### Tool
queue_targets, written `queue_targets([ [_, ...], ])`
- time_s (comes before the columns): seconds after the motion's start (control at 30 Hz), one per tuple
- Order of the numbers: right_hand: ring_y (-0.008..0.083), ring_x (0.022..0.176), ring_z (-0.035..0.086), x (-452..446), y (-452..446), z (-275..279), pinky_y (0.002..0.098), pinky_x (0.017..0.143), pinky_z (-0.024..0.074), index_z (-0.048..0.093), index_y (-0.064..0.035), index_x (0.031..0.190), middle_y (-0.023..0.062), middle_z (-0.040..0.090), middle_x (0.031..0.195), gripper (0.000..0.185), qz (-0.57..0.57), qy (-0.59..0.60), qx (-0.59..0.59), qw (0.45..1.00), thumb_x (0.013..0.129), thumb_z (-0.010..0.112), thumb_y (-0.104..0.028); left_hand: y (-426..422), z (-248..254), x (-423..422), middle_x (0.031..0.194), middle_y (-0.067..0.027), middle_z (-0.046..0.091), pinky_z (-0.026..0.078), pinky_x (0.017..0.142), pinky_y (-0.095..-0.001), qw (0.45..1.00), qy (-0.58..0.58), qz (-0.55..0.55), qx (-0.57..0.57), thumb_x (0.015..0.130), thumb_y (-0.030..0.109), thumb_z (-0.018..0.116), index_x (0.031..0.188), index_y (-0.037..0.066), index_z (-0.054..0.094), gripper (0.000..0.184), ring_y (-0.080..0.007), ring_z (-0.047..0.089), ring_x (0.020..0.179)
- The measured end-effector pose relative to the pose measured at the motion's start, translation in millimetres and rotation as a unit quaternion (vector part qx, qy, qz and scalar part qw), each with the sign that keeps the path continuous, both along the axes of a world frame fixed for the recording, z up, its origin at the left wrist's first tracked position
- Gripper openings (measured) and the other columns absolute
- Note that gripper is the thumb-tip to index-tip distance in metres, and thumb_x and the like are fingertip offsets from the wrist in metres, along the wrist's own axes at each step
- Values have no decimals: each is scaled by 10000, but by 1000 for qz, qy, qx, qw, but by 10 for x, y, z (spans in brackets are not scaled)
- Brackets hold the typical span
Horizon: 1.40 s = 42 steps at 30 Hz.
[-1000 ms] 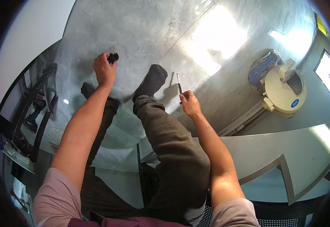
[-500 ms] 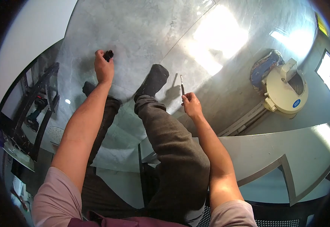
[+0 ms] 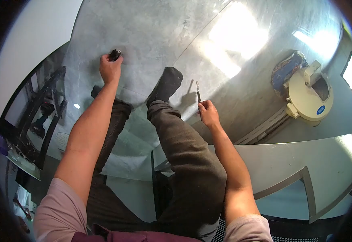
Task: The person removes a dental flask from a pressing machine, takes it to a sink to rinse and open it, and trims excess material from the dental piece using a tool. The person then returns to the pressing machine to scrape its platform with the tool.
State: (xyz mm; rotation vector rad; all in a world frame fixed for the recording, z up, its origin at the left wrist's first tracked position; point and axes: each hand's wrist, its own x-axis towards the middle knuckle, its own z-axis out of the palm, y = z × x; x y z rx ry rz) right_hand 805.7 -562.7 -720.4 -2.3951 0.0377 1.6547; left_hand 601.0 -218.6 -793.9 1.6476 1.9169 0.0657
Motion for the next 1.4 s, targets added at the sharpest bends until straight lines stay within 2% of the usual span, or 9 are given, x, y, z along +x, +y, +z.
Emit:
queue_targets([
  [0.23, 159, 713, 664, -9, -2, 105, 314, 612, 498, 579, 6, 991, 89, 664, 826, 287, -27, -2, -19, 999, 925, 597, -272, 53, -21, 87, 1004, -174, 648, 487, 817, -417, 989, -18, 118, -93, 809, 221, 618, 1011, -26, 551, 326, -329, 638, 911],
  [0.3, 150, 713, 634, -16, -26, 66, 289, 671, 506, 565, 20, 1002, 75, 639, 844, 281, -38, 6, -23, 999, 925, 621, -244, -40, -94, 62, 1010, -175, 647, 489, 807, -418, 987, -8, 162, 3, 820, 226, 629, 1023, -22, 531, 335, -336, 639, 906],
  [0.6, 146, 703, 625, 12, 92, 173, 283, 669, 499, 559, 16, 981, 69, 625, 821, 263, -50, 6, -22, 998, 925, 621, -234, -79, -177, 95, 964, -151, 651, 499, 788, -415, 997, 29, 67, 13, 759, 321, 774, 995, 5, 576, 442, -333, 630, 915],
  [0.9, 156, 696, 652, 53, -9, 160, 295, 621, 493, 573, 11, 986, 77, 649, 828, 279, -61, -7, 1, 998, 921, 612, -258, 54, -149, 171, 942, -174, 666, 513, 779, -435, 990, 134, 1, -51, 707, 428, 760, 929, 17, 626, 486, -345, 649, 893],
  [1.1, 153, 692, 647, 62, 84, 306, 291, 621, 495, 570, 17, 983, 80, 647, 824, 273, -71, -32, 26, 997, 925, 611, -248, 178, -155, 208, 927, -196, 669, 517, 787, -436, 983, 159, 30, -84, 689, 398, 727, 931, -3, 616, 482, -360, 650, 890],
  [1.23, 149, 688, 643, 40, 201, 606, 287, 622, 495, 573, 17, 982, 80, 647, 819, 268, -76, -36, 37, 996, 926, 612, -242, 169, -31, 95, 915, -184, 672, 517, 776, -410, 993, 106, 29, -50, 681, 370, 738, 936, -4, 612, 469, -339, 656, 871],
  [1.3, 149, 684, 640, 19, 298, 797, 285, 624, 495, 575, 18, 977, 81, 648, 805, 266, -65, -47, 49, 996, 925, 613, -240, 181, 207, -40, 891, -149, 672, 513, 752, -379, 989, -97, 101, -51, 679, 348, 768, 940, -7, 611, 468, -289, 659, 839],
  [1.33, 150, 679, 641, -23, 184, 763, 289, 625, 495, 575, 22, 968, 79, 647, 789, 268, -98, -56, 91, 989, 923, 614, -240, 177, 445, -68, 886, -98, 666, 502, 743, -336, 979, -150, 132, -41, 712, 297, 782, 943, -13, 607, 424, -205, 635, 806],
  [1.4, 144, 683, 622, -87, 289, 1116, 289, 639, 499, 569, 19, 953, 73, 631, 786, 233, -91, -51, 80, 991, 928, 607, -210, 165, 829, -333, 895, -64, 656, 486, 764, -302, 944, -287, 140, -85, 768, 223, 755, 958, -11, 606, 336, -155, 607, 809],
])
